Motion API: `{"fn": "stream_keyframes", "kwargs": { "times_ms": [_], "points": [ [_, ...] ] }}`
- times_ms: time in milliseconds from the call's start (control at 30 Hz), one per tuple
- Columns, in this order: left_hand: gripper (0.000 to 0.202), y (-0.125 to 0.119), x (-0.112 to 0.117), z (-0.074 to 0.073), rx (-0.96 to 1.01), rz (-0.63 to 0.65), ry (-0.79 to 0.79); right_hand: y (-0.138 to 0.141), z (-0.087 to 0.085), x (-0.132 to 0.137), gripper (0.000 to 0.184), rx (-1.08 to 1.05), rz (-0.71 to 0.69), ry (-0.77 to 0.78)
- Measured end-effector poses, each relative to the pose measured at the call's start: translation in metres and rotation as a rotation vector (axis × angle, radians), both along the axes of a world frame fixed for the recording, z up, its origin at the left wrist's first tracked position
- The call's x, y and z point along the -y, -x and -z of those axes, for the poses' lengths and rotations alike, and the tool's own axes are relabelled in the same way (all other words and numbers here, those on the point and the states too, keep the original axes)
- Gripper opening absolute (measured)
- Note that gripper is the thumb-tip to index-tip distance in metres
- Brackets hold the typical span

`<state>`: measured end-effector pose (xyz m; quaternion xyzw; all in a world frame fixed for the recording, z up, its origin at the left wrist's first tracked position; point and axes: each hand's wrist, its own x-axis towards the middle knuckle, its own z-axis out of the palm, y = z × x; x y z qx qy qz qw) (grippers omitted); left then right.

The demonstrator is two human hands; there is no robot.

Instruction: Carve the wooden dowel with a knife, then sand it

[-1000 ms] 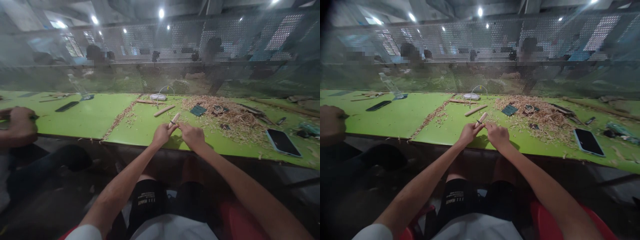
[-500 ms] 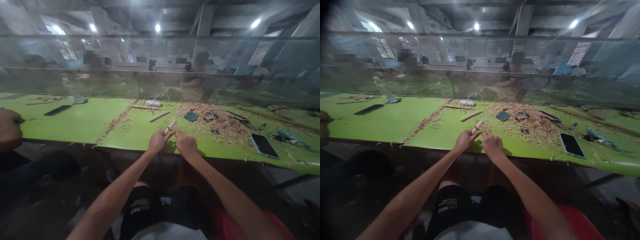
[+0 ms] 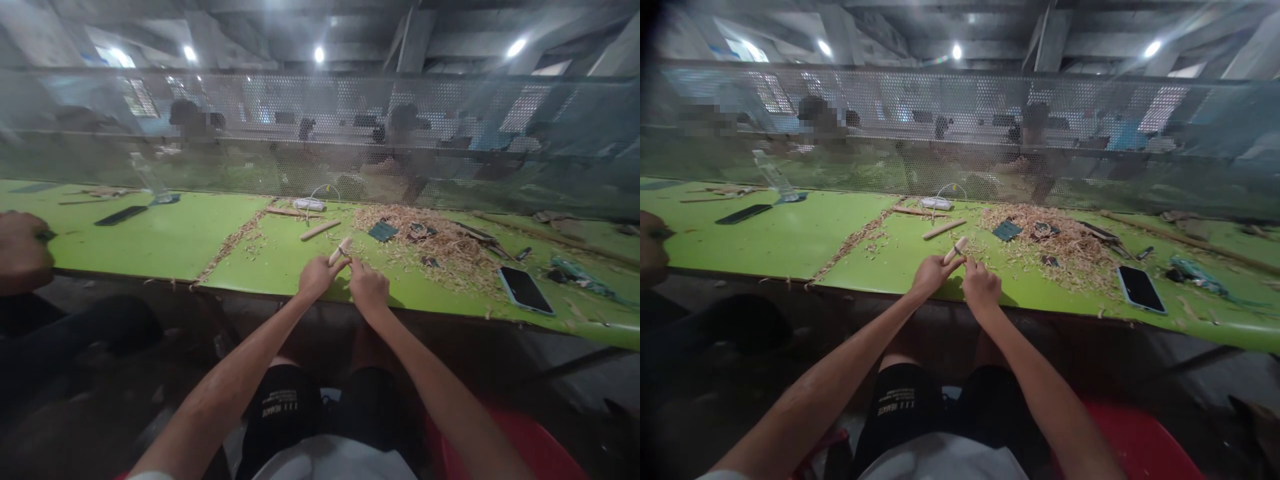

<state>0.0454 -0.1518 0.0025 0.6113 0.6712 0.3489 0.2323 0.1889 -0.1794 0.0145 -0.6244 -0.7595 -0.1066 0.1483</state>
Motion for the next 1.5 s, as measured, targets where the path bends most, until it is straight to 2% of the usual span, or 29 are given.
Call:
{"fn": "stream_keyframes", "kwargs": {
  "times_ms": [133, 400, 533, 667, 867, 1000, 1500],
  "points": [
    [0.064, 0.002, -0.006, 0.003, 0.029, -0.032, -0.016, 0.007, 0.006, -0.010, 0.048, -0.046, 0.044, 0.006],
    [0.059, 0.006, -0.006, 0.010, 0.132, 0.028, -0.047, -0.010, 0.000, -0.020, 0.047, 0.027, -0.156, 0.085],
    [0.054, 0.004, -0.001, 0.007, 0.061, 0.045, -0.037, -0.024, -0.003, -0.029, 0.045, 0.021, -0.265, 0.092],
    [0.052, 0.002, 0.003, 0.008, -0.012, 0.052, -0.039, -0.033, 0.002, -0.038, 0.046, 0.006, -0.345, 0.120],
    [0.055, 0.002, 0.006, 0.012, -0.029, -0.011, -0.068, -0.028, 0.000, -0.034, 0.049, 0.043, -0.284, 0.126],
    [0.058, 0.003, 0.007, 0.013, -0.024, -0.015, -0.059, -0.020, -0.008, -0.021, 0.052, 0.082, -0.203, 0.143],
    [0.067, 0.000, 0.002, 0.011, -0.043, -0.024, -0.024, -0.009, -0.013, -0.005, 0.051, 0.058, -0.107, 0.104]
  ]
}}
